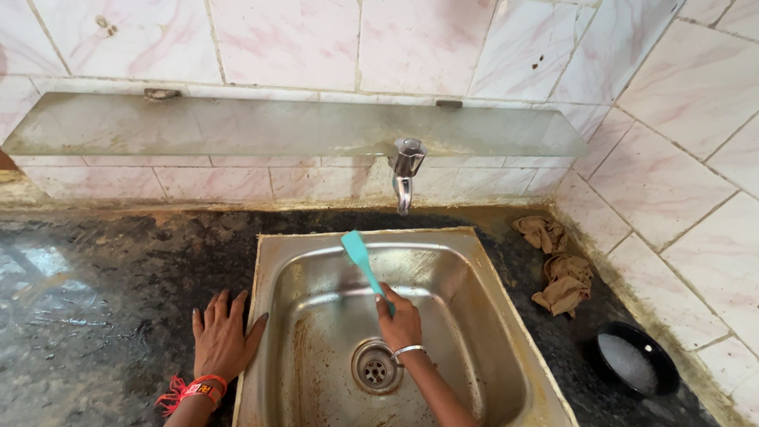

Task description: The person scrubs the interior of a stainless steel sink using a light blue brush. They repeatedly dip the brush into a small black bowl containing a white granular substance and continue scrubbing the sink basin and rim.

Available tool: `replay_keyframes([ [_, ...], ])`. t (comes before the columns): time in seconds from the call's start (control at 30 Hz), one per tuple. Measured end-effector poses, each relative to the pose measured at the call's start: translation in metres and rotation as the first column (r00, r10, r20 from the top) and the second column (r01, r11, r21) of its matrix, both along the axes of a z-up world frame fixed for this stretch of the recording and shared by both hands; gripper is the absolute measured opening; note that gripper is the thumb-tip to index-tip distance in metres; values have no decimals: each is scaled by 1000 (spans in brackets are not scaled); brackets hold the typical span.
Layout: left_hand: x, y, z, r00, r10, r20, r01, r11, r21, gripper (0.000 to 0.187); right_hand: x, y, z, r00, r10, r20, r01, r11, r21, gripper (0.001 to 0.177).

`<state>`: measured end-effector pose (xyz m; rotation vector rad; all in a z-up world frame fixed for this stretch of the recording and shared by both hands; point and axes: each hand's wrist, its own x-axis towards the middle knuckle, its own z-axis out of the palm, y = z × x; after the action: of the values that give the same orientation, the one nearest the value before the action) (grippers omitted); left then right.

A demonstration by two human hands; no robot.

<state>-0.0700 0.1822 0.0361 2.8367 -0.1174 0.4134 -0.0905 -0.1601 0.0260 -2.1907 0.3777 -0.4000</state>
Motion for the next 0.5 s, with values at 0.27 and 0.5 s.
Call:
replay_keyframes([
  [0.27, 1, -1, 0, 1000, -1, 5, 1, 1000, -4, 67, -48, -119, 26, 920, -370, -132, 331, 911, -246, 27],
  [0.5, -2, -4, 3, 998, -9, 61, 12, 999, -46, 63, -20, -80, -8, 897, -122, 424, 169, 983, -73, 33],
])
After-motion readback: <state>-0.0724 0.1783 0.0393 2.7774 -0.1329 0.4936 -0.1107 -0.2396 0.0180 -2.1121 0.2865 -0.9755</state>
